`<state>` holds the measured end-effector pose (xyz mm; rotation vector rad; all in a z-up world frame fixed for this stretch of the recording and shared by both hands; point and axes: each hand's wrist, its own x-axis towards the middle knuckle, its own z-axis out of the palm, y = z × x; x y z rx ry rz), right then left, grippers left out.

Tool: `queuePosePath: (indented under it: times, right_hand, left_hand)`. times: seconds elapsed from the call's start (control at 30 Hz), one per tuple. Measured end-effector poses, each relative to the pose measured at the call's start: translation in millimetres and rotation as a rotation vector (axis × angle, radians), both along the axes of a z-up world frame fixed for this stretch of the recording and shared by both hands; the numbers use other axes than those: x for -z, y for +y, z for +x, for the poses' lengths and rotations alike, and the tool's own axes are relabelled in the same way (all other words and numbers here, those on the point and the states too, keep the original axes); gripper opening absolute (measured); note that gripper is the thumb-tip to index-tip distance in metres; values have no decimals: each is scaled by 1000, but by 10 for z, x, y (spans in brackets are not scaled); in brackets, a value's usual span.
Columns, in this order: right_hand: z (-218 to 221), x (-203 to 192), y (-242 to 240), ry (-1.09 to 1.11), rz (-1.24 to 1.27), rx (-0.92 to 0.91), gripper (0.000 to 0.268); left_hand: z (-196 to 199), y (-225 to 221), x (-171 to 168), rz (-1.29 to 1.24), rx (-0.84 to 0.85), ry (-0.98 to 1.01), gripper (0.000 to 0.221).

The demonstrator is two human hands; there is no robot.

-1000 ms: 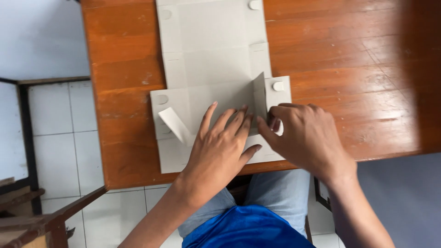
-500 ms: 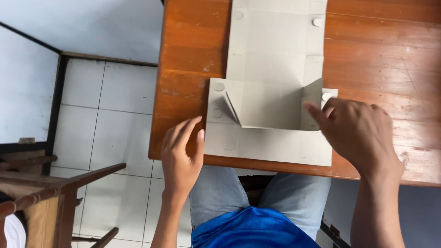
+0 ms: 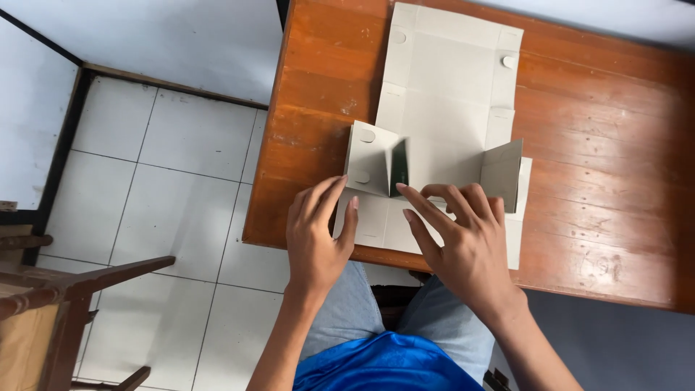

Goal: Assembling a cardboard box by folding a flat template and tucking in tabs.

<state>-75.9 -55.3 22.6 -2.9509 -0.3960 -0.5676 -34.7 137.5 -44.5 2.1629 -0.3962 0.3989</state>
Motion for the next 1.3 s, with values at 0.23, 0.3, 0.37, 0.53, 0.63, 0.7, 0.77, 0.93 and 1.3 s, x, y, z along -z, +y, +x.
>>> queuePosePath:
  times: [0.23,0.3,0.37,0.53,0.63,0.7,0.77,0.93,1.3]
  right_hand:
    - [90,57,68,-66,171,88,14]
    - [128,43,79,-48,229,124,11]
    - [165,-11,97,-21,267,126,11]
    - [195,22,53,38,377,160,16]
    - [225,-35,55,108,458,173,17]
    - [233,-37,51,121,455,186,19]
    - [257,-39,38,136,459,179,20]
    - [261,-49,36,178,456,175,22]
    - [314,-100,-2,242,443,129,20]
  left_hand:
    - [211,-193,-148,-363,30,339,25]
    - [267,-245,-100,-340,66,407,30]
    - [298,-241,-181,-317,97,416,27]
    - [348,-258,-208,-366,157,504,28]
    - [357,-288,-205,-424,179,571,34]
    - [352,-330,-180,-463,188,567,36]
    - [375,-349,-165,-484,181,566,34]
    - [367,-366,-136,-535,172,580,34]
    - [359,-394,-110,-539,157,580,28]
